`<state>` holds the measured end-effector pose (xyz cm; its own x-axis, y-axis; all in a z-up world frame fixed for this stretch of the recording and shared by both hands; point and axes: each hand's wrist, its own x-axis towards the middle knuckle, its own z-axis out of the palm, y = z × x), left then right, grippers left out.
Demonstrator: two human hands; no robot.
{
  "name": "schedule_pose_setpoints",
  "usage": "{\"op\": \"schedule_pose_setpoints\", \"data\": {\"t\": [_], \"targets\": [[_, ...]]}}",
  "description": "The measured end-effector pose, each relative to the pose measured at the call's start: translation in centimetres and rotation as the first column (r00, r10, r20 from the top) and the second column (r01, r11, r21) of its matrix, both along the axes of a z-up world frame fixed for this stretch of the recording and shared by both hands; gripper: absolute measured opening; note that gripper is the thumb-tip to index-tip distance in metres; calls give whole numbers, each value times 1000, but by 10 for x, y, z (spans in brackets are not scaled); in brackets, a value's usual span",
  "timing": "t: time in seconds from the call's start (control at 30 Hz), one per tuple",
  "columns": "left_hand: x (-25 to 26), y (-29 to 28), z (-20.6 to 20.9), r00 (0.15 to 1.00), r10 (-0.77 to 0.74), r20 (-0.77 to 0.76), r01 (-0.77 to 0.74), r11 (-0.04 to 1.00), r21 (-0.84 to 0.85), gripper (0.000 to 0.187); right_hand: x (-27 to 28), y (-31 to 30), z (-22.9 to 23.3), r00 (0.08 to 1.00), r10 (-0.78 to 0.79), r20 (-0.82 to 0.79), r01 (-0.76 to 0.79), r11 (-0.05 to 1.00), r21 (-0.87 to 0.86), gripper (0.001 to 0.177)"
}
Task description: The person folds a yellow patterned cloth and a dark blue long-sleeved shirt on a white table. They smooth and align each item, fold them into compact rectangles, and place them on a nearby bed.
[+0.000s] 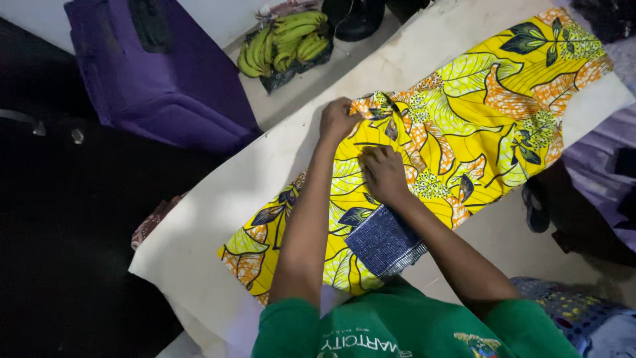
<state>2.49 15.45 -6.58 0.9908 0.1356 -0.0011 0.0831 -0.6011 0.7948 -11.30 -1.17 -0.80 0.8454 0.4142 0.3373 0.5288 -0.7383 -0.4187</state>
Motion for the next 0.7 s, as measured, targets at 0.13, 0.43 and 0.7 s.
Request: {"op": "schedule_pose_setpoints", "data": {"t": [0.13,0.43,0.7], "targets": [[-6,-22,26,994,108,-17,-98,946,309,23,21,-26,-14,983,-171,67,147,952,267,30],[42,-79,81,973,32,-227,63,913,402,61,23,-37,-3,923,-384,-25,381,921,-79,67],[72,-82,57,955,-285,80,278,956,95,25,22,-37,-4,930,-346,-123,328,934,-142,79]]}}
